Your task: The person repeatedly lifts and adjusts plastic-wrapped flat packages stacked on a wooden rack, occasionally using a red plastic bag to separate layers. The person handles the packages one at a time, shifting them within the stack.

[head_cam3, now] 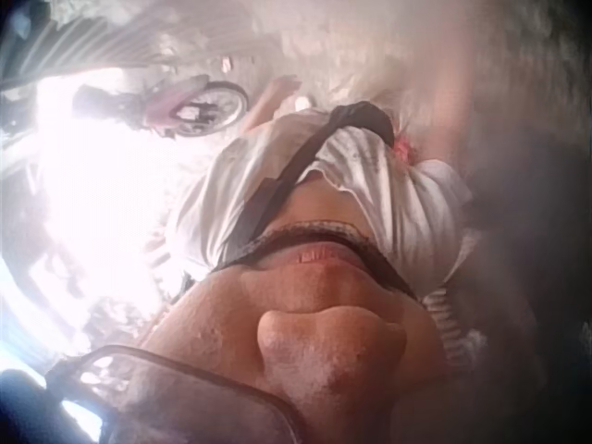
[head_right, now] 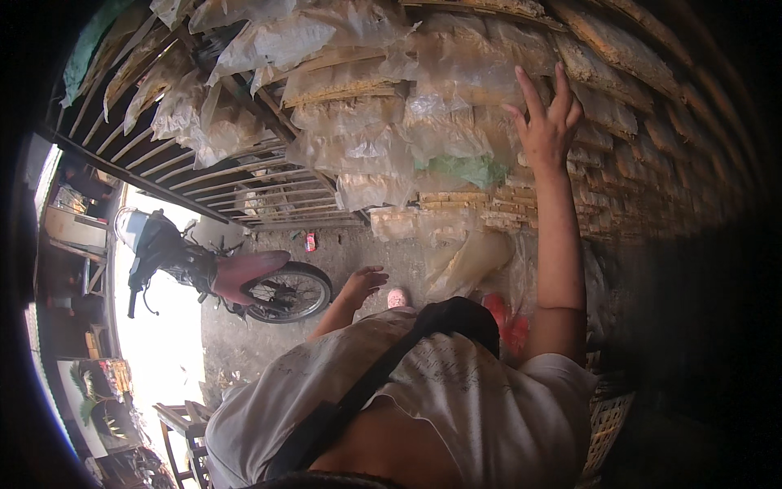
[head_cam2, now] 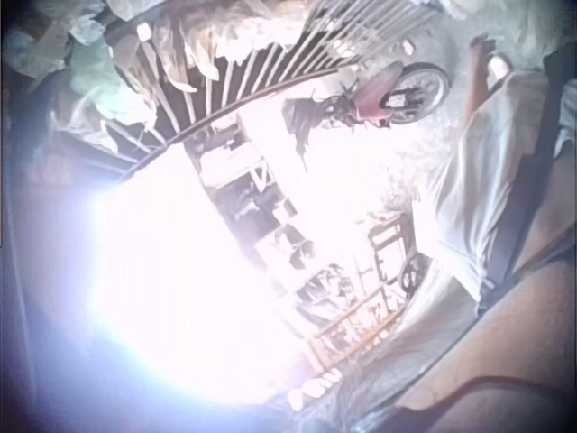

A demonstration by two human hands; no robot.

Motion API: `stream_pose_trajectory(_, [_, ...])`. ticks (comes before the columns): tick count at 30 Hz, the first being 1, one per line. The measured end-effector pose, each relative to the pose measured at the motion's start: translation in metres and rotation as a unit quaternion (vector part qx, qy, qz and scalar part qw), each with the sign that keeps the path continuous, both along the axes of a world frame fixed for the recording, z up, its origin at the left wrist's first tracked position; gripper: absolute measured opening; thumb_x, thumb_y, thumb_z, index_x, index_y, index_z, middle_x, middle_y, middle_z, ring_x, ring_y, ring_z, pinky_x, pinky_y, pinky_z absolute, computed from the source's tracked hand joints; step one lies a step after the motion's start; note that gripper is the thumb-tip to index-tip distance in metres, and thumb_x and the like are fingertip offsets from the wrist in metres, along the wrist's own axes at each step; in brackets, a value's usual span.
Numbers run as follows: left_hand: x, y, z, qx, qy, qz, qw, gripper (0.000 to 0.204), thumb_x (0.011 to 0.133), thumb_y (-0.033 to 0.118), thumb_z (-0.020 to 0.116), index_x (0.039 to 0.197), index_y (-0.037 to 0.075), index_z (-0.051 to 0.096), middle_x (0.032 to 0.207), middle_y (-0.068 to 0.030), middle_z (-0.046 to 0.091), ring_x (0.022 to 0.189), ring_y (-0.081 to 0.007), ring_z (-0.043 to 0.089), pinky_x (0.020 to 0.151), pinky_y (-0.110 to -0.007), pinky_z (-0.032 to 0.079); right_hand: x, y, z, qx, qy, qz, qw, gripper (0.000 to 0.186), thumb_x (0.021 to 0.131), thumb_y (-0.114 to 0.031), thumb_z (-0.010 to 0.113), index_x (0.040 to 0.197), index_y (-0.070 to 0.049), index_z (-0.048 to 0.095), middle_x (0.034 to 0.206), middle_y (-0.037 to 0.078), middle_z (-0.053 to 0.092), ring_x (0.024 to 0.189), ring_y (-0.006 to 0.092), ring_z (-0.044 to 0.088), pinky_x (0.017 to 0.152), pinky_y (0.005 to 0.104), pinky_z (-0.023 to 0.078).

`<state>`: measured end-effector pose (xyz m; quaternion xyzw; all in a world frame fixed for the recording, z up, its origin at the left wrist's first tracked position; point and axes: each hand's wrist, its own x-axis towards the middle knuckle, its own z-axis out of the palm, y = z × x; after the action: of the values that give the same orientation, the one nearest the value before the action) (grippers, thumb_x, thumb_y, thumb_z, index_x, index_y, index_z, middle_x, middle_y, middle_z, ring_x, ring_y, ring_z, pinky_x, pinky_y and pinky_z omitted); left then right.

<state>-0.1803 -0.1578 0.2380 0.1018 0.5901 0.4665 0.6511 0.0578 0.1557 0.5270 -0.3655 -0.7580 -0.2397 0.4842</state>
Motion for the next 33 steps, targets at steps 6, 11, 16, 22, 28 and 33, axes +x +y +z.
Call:
stream_pose_trajectory(6, [0.007, 0.008, 0.005, 0.005, 0.023, -0.024, 0.999, 0.034, 0.084, 0.014, 0.047, 0.116, 0.005, 0.046, 0.107, -0.011, 0.058, 0.097, -0.0204, 0.055, 0.085, -0.034, 0.039, 0.003, 0.038, 0.021, 0.074, -0.047, 0.018, 0.996, 0.024, 0.072, -0.013, 0.065, 0.094, -0.022, 0.064, 0.103, -0.004, 0.058, 0.102, 0.016, 0.047, 0.091, 0.0368, 0.029])
stream_pose_trajectory(11, [0.006, -0.009, -0.004, -0.003, -0.021, 0.029, 0.999, 0.032, 0.081, 0.013, 0.05, 0.113, 0.005, 0.048, 0.102, -0.0097, 0.061, 0.09, -0.0184, 0.056, 0.08, -0.031, 0.043, 0.003, 0.038, 0.037, 0.074, 0.004, 0.105, 0.992, 0.02, 0.074, 0.0, 0.056, 0.085, -0.015, 0.064, 0.079, -0.001, 0.063, 0.082, 0.0159, 0.057, 0.092, 0.039, 0.03])
stream_pose_trajectory(16, [-0.001, -0.02, 0.001, -0.006, -0.008, 0.053, 0.999, 0.03, 0.083, 0.013, 0.047, 0.112, 0.006, 0.048, 0.102, -0.0091, 0.061, 0.093, -0.0188, 0.056, 0.081, -0.031, 0.041, -0.004, 0.008, 0.047, 0.037, 0.168, 0.173, 0.97, 0.025, 0.074, 0.007, 0.047, 0.086, -0.009, 0.061, 0.079, 0.005, 0.062, 0.073, 0.0168, 0.06, 0.077, 0.0308, 0.044])
stream_pose_trajectory(22, [0.0, -0.022, 0.007, -0.008, -0.02, 0.055, 0.998, 0.028, 0.083, 0.013, 0.047, 0.11, 0.008, 0.05, 0.103, -0.0076, 0.06, 0.095, -0.0187, 0.055, 0.082, -0.031, 0.04, 0.066, -0.064, 0.042, -0.096, 0.31, 0.154, 0.933, 0.019, 0.082, 0.007, 0.042, 0.094, 0.0, 0.055, 0.088, 0.007, 0.061, 0.083, 0.0127, 0.056, 0.073, 0.0231, 0.043])
stream_pose_trajectory(28, [0.005, -0.024, -0.008, -0.028, -0.01, 0.02, 0.999, 0.027, 0.083, 0.013, 0.047, 0.109, 0.007, 0.05, 0.101, -0.0093, 0.06, 0.094, -0.0196, 0.056, 0.081, -0.032, 0.042, 0.172, -0.082, -0.19, -0.443, 0.028, 0.017, 0.896, 0.018, 0.082, 0.0, 0.045, 0.096, -0.004, 0.055, 0.079, 0.02, 0.057, 0.072, 0.0297, 0.058, 0.063, 0.0321, 0.043])
stream_pose_trajectory(33, [0.01, -0.019, -0.019, -0.017, -0.01, -0.033, 0.999, 0.027, 0.083, 0.014, 0.047, 0.109, 0.007, 0.05, 0.1, -0.0107, 0.06, 0.091, -0.0198, 0.057, 0.078, -0.032, 0.043, 0.241, -0.168, -0.373, -0.637, -0.034, -0.033, 0.77, 0.01, 0.077, -0.008, 0.051, 0.078, -0.001, 0.058, 0.073, 0.02, 0.057, 0.07, 0.033, 0.058, 0.059, 0.0379, 0.043])
